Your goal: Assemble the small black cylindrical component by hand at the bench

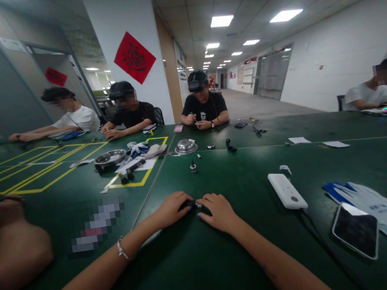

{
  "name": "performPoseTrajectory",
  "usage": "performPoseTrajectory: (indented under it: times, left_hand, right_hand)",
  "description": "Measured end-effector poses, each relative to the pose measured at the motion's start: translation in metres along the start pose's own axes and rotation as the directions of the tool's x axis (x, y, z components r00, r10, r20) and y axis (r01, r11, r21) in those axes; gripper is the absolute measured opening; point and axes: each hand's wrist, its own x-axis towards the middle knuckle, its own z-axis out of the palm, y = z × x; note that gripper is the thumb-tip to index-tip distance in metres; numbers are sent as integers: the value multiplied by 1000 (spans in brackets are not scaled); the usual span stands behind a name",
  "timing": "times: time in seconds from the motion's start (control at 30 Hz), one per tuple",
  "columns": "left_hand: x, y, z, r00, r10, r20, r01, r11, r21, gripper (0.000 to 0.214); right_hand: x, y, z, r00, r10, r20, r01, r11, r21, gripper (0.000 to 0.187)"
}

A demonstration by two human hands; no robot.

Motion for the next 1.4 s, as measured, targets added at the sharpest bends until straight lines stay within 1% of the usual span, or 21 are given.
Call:
performPoseTrajectory:
  times: [0.1, 0.2, 0.27, 0.37, 0.47, 0.57, 0.67, 0.77, 0.87, 0.97, 1.03, 1.1, 1.2, 1.3, 1.4]
  left_hand:
    - [-2, 1, 3, 1000, 15, -14, -14, 998, 60, 25]
    - [-4, 3, 6, 999, 34, -23, -32, 994, 108, 30]
    - [-4, 5, 8, 999, 9, -31, -5, 992, 126, 29]
    - [-4, 8, 12, 997, -59, -59, 66, 990, 122, 23]
    - [-2, 10, 15, 987, -107, -117, 115, 991, 65, 23]
    - [-3, 13, 17, 976, -141, -167, 139, 990, -21, 26]
    - [-3, 15, 15, 972, -122, -199, 114, 992, -54, 31]
    - [-3, 15, 15, 977, -94, -193, 88, 995, -40, 29]
    - [0, 12, 21, 980, -81, -181, 71, 995, -63, 24]
    - [3, 6, 29, 972, -63, -225, 39, 993, -109, 18]
    - [4, 2, 32, 966, -73, -250, 39, 990, -136, 17]
    - [5, -1, 34, 963, -99, -253, 55, 983, -174, 23]
    - [5, -2, 33, 957, -146, -249, 77, 961, -266, 35]
    - [5, 0, 32, 959, -177, -221, 84, 923, -375, 34]
    - [5, 1, 34, 962, -197, -187, 88, 878, -471, 36]
  right_hand:
    - [1, 0, 3, 1000, -2, 11, 2, 1000, -15, 37]
    - [2, 1, 6, 1000, 13, -10, -13, 1000, -22, 29]
    - [2, 3, 6, 1000, 21, -9, -21, 999, -25, 24]
    - [2, 5, 7, 1000, 21, 4, -21, 999, -25, 23]
    - [1, 6, 7, 1000, 20, 3, -20, 1000, -14, 22]
    - [1, 7, 8, 1000, 22, -6, -22, 1000, 15, 22]
    - [1, 7, 8, 999, 32, -27, -31, 999, 29, 19]
    - [1, 6, 8, 999, 33, -43, -32, 999, 32, 19]
    - [2, 6, 6, 995, 35, -92, -35, 999, 4, 24]
    - [2, 7, 6, 985, 45, -165, -49, 999, -22, 28]
    - [2, 8, 7, 976, 44, -212, -50, 998, -23, 29]
    - [1, 8, 8, 968, 29, -248, -35, 999, -21, 28]
    - [1, 8, 10, 966, 4, -260, -9, 1000, -17, 27]
    - [1, 7, 11, 969, -15, -248, 13, 1000, -8, 29]
    - [1, 7, 11, 964, -15, -265, 19, 1000, 14, 34]
